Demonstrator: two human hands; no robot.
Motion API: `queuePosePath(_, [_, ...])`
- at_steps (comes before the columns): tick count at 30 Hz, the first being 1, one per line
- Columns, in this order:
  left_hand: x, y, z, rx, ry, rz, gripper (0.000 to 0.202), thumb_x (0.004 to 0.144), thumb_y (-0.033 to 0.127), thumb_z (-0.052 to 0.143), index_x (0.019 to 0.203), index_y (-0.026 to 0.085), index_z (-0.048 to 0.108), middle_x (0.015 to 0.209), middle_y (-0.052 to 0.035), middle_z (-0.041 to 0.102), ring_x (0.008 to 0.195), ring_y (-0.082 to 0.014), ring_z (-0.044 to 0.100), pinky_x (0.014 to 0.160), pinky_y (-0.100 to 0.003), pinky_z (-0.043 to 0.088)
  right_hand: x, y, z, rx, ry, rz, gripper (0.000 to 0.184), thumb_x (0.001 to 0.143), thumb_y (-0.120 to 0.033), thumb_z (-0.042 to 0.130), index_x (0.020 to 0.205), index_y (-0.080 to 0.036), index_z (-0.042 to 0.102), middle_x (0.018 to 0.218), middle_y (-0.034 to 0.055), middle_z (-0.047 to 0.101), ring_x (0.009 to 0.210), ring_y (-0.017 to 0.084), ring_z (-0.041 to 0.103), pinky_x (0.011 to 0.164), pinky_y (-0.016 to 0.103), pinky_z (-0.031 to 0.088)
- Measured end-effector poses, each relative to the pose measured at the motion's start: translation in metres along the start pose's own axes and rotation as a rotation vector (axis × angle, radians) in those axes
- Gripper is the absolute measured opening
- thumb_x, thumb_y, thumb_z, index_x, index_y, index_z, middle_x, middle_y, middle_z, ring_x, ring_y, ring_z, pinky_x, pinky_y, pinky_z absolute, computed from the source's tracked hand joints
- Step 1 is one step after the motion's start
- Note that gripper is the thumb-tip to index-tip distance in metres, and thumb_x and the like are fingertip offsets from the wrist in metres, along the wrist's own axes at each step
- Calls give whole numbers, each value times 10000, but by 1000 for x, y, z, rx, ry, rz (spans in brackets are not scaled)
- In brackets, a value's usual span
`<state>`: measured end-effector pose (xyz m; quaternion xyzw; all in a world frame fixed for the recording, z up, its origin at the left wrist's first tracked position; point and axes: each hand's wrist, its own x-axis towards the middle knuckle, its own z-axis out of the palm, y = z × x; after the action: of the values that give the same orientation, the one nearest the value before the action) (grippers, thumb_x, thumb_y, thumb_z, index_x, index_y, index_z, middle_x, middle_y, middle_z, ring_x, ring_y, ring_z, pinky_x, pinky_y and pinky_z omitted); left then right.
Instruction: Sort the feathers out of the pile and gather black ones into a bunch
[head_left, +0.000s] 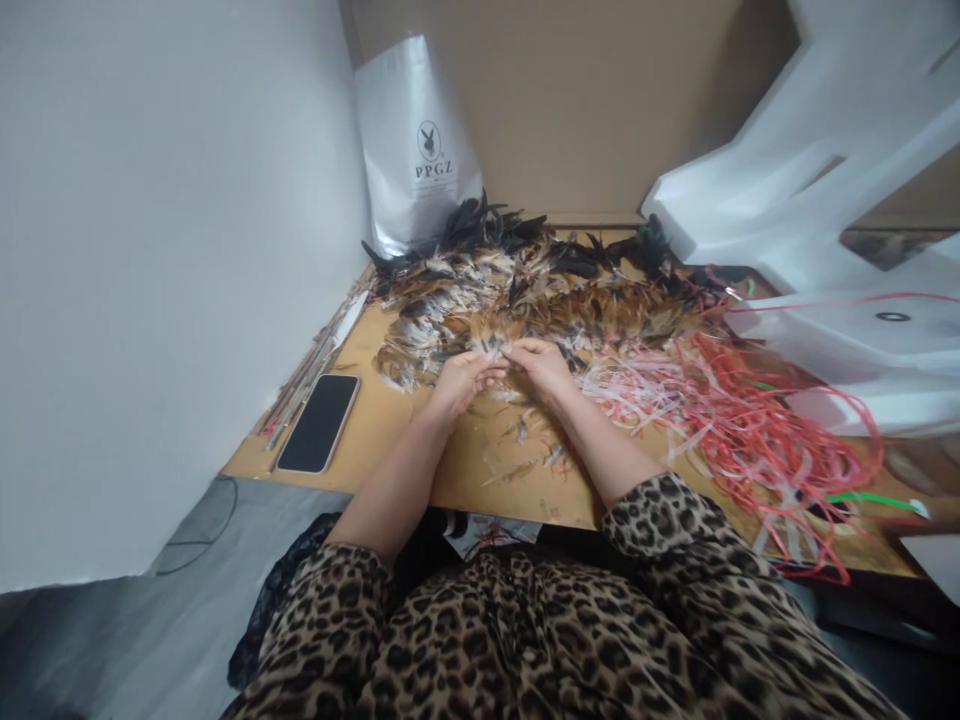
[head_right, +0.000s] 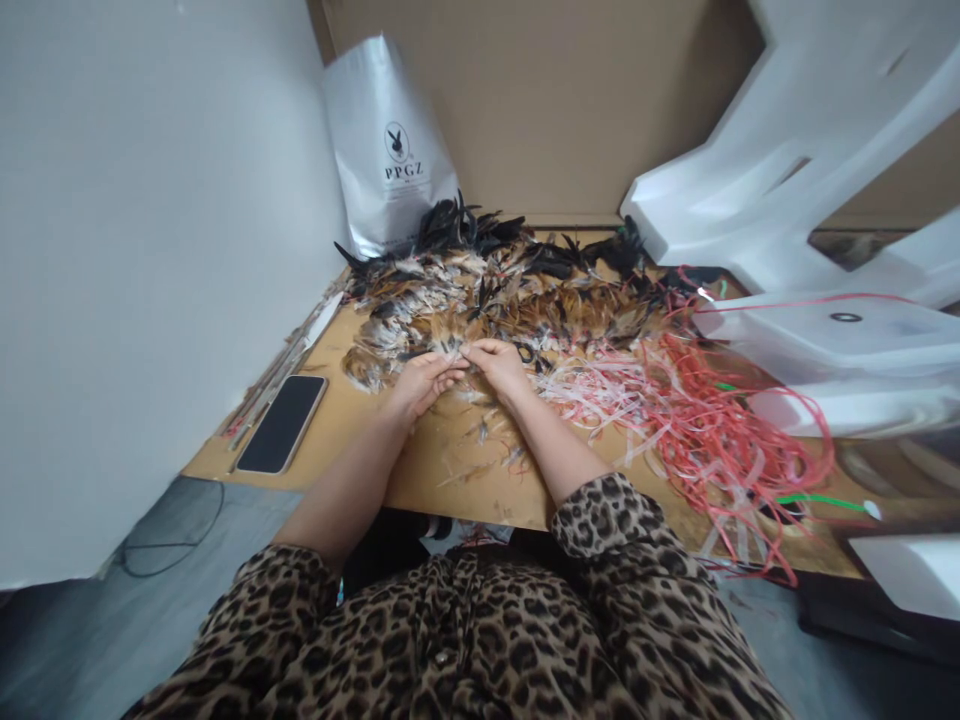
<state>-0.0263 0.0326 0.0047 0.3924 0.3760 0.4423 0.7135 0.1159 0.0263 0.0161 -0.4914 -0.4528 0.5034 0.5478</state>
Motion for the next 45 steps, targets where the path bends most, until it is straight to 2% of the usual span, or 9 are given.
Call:
queuePosePath(4, [1, -1, 1, -6, -4, -2, 221, 669, 289, 691, 775, 99, 655, 761, -82, 689, 580, -70, 604, 519, -155, 409, 1, 3, 3, -121, 59, -92, 250, 579, -404, 681, 642, -164, 659, 616, -1, 614, 569, 106, 505, 572, 236, 384])
queuePosePath(8, [1, -2, 1, 28, -22, 6, 221, 650, 301, 698, 723, 99, 648, 711, -70, 677, 555, -62, 581, 516, -162, 403, 2, 8, 4, -206, 75, -186, 213, 610, -375, 665, 648, -165, 663, 669, 12, 629, 644, 127, 543, 638, 251, 408])
queuePosePath(14, [-2, 0, 4, 191, 10, 148, 241, 647, 333, 679, 679, 98, 635, 685, -75, 672, 522, -85, 576, 507, -198, 421, -1, 3, 4, -181, 58, -126, 202, 593, -357, 678, 593, -165, 617, 561, -24, 572, 531, 93, 471, 562, 236, 372])
queuePosePath(17, [-1, -2, 6, 203, 15, 160, 269, 630, 349, 689, 710, 98, 633, 652, -67, 667, 541, -115, 603, 521, -218, 450, -2, 1, 4, -134, 46, -121, 219, 585, -361, 689, 578, -160, 602, 553, -29, 560, 526, 87, 459, 554, 228, 363])
queuePosePath(25, [-2, -2, 7, 129, -26, 165, 263, 630, 340, 694, 711, 93, 650, 682, -69, 674, 546, -96, 599, 544, -210, 474, 1, 9, 0, -130, 26, -246, 242, 622, -373, 681, 554, -162, 585, 574, -34, 505, 581, 87, 454, 590, 223, 366])
queuePosePath(30, [-3, 0, 5, 261, -20, 234, 212, 676, 315, 653, 664, 103, 647, 600, -40, 647, 491, -75, 562, 520, -198, 461, 1, 9, -1, -160, 3, -244, 251, 631, -391, 673, 563, -165, 588, 598, -24, 504, 601, 97, 461, 600, 236, 373])
queuePosePath(34, [-3, -1, 5, 393, 30, 317, 210, 695, 320, 628, 666, 112, 632, 566, -30, 638, 476, -90, 565, 501, -208, 461, 0, 5, -1, -264, 40, -357, 262, 632, -359, 668, 514, -163, 542, 610, -16, 479, 610, 101, 446, 609, 246, 370])
queuePosePath(38, [-2, -4, 7, 408, 38, 337, 231, 695, 343, 624, 679, 113, 615, 583, -35, 646, 476, -101, 575, 504, -225, 474, -1, 2, -1, -245, 29, -444, 298, 634, -356, 671, 491, -163, 495, 650, -4, 480, 640, 107, 455, 630, 255, 381])
queuePosePath(45, [0, -5, 5, 328, -59, 288, 257, 698, 358, 625, 659, 104, 629, 614, -60, 649, 524, -111, 597, 527, -230, 469, -2, 1, -3, -225, 4, -363, 309, 635, -400, 667, 523, -163, 505, 646, -6, 498, 640, 109, 460, 640, 264, 398])
